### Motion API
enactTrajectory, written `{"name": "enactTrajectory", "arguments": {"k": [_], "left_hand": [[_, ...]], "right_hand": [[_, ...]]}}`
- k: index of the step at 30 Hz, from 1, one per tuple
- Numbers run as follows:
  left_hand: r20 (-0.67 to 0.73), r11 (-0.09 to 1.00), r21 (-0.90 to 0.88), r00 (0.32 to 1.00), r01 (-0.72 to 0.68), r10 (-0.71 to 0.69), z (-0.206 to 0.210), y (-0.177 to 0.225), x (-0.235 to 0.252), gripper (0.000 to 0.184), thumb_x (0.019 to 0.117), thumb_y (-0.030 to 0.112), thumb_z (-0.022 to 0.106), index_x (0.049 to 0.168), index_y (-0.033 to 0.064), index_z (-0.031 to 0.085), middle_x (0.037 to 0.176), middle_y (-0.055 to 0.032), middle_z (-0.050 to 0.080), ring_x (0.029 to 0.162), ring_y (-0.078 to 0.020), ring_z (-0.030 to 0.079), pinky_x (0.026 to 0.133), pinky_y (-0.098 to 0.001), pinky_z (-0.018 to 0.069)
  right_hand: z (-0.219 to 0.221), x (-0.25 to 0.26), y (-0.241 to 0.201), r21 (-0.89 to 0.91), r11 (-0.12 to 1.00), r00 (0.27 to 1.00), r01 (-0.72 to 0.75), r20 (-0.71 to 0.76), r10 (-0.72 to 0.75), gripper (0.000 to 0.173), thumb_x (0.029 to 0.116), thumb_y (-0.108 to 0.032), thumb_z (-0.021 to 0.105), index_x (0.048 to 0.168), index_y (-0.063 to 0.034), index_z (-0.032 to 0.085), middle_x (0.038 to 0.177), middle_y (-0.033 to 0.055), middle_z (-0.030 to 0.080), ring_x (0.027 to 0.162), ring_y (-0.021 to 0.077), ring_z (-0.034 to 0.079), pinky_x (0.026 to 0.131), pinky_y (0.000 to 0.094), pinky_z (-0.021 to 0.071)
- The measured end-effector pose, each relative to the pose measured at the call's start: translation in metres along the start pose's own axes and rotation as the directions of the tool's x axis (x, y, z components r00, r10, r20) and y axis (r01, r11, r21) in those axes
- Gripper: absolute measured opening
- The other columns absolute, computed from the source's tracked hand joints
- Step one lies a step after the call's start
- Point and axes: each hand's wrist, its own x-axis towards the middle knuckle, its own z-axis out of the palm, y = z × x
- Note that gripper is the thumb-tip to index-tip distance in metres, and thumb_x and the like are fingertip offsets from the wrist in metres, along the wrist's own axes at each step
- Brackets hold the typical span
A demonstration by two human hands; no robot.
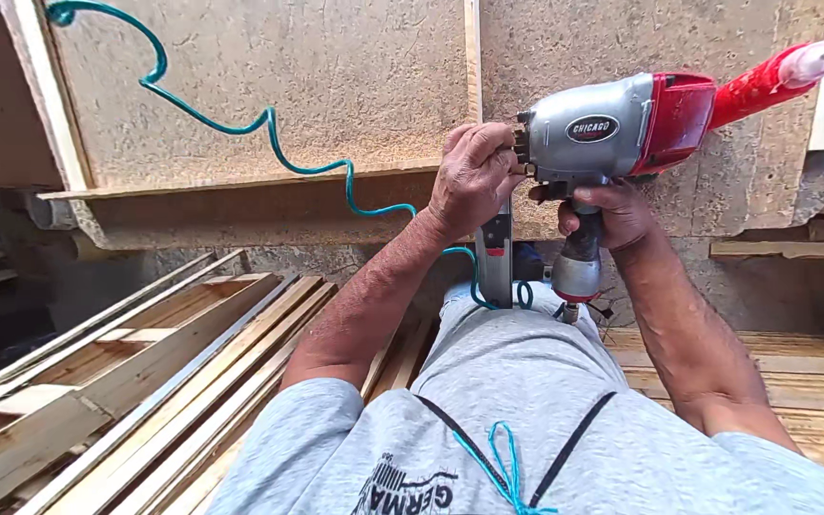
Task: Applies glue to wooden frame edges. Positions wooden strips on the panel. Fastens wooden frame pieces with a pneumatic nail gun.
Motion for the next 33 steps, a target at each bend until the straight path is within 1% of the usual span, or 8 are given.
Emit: {"name": "enactTrajectory", "arguments": {"k": [11,14,16,19,22,24,27,33], "left_hand": [[-0.002,0.999,0.03,0.999,-0.044,0.044,0.003,-0.007,-0.014,0.02,0.099,0.02,0.068,0.095,0.0008,0.071,0.115,-0.0182,0.07,0.12,-0.0329,0.064,0.108,-0.0506,0.0458],[0.051,0.998,-0.043,0.998,0.041,-0.039,-0.001,-0.008,-0.012,0.023,0.0951,0.024,0.074,0.091,0.0019,0.07,0.117,-0.0194,0.069,0.118,-0.0317,0.064,0.105,-0.0475,0.0473],[0.166,0.976,-0.159,0.978,0.151,-0.125,-0.013,-0.016,-0.001,0.038,0.0864,0.033,0.083,0.098,-0.0006,0.068,0.124,-0.0219,0.064,0.12,-0.0308,0.062,0.103,-0.0436,0.0514],[0.463,0.93,-0.142,0.853,0.338,-0.239,-0.031,-0.026,0.018,0.068,0.0844,0.047,0.081,0.13,0.0005,0.061,0.132,-0.0164,0.064,0.125,-0.0268,0.061,0.109,-0.0451,0.049],[0.738,0.897,-0.064,0.626,0.437,-0.253,-0.043,-0.035,0.04,0.052,0.0997,0.041,0.061,0.141,0.0102,0.059,0.129,-0.0076,0.068,0.12,-0.017,0.064,0.107,-0.0449,0.0494],[0.805,0.875,-0.069,0.545,0.479,-0.235,-0.043,-0.043,0.048,0.04,0.1039,0.033,0.056,0.137,0.0124,0.062,0.124,-0.0053,0.07,0.115,-0.014,0.066,0.104,-0.044,0.0516],[0.826,0.848,-0.067,0.506,0.525,-0.248,-0.033,-0.048,0.048,0.035,0.104,0.035,0.057,0.13,0.0133,0.066,0.114,-0.0018,0.072,0.105,-0.0099,0.068,0.097,-0.0401,0.0539],[0.85,0.781,-0.021,0.423,0.624,-0.315,-0.018,-0.052,0.045,0.043,0.094,0.036,0.073,0.129,0.012,0.065,0.114,-0.0023,0.072,0.104,-0.0107,0.069,0.098,-0.039,0.0558]], "right_hand": [[0.006,-0.001,0.001,-0.029,0.998,0.998,-0.049,-0.038,0.048,0.029,0.0899,-0.021,0.072,0.116,-0.0097,0.066,0.105,0.0177,0.073,0.057,0.0176,0.066,0.053,0.0311,0.0589],[0.004,-0.002,0.004,-0.025,0.998,0.998,-0.05,-0.049,0.048,0.027,0.0895,-0.018,0.072,0.115,-0.0093,0.066,0.105,0.0172,0.074,0.059,0.0179,0.067,0.054,0.0312,0.0596],[0.002,-0.002,0.007,0.003,0.999,0.998,-0.044,-0.034,0.044,0.028,0.0902,-0.018,0.072,0.116,-0.0092,0.067,0.108,0.0191,0.073,0.06,0.0187,0.068,0.054,0.0314,0.0599],[0.003,0.001,0.009,0.012,0.998,0.997,-0.064,-0.044,0.065,0.032,0.0884,-0.018,0.073,0.118,-0.0093,0.065,0.11,0.0197,0.073,0.06,0.0195,0.069,0.052,0.0316,0.0598],[-0.002,0.008,0.011,-0.022,0.996,0.996,-0.088,-0.012,0.087,0.035,0.0889,-0.019,0.072,0.121,-0.0091,0.061,0.113,0.02,0.072,0.062,0.0193,0.069,0.054,0.0307,0.0591],[-0.004,0.01,0.015,-0.018,0.993,0.993,-0.114,-0.025,0.114,0.034,0.0896,-0.021,0.07,0.12,-0.0103,0.06,0.112,0.0193,0.073,0.061,0.0184,0.068,0.054,0.0302,0.0585],[-0.014,0.012,0.021,0.013,0.989,0.989,-0.149,-0.006,0.149,0.033,0.0924,-0.025,0.068,0.121,-0.0117,0.059,0.114,0.0185,0.071,0.063,0.0175,0.067,0.055,0.03,0.0586],[-0.021,0.016,0.029,0.046,0.984,0.985,-0.171,-0.012,0.172,0.028,0.0944,-0.024,0.064,0.119,-0.0117,0.061,0.114,0.0176,0.072,0.063,0.0163,0.068,0.055,0.0288,0.0585]]}}
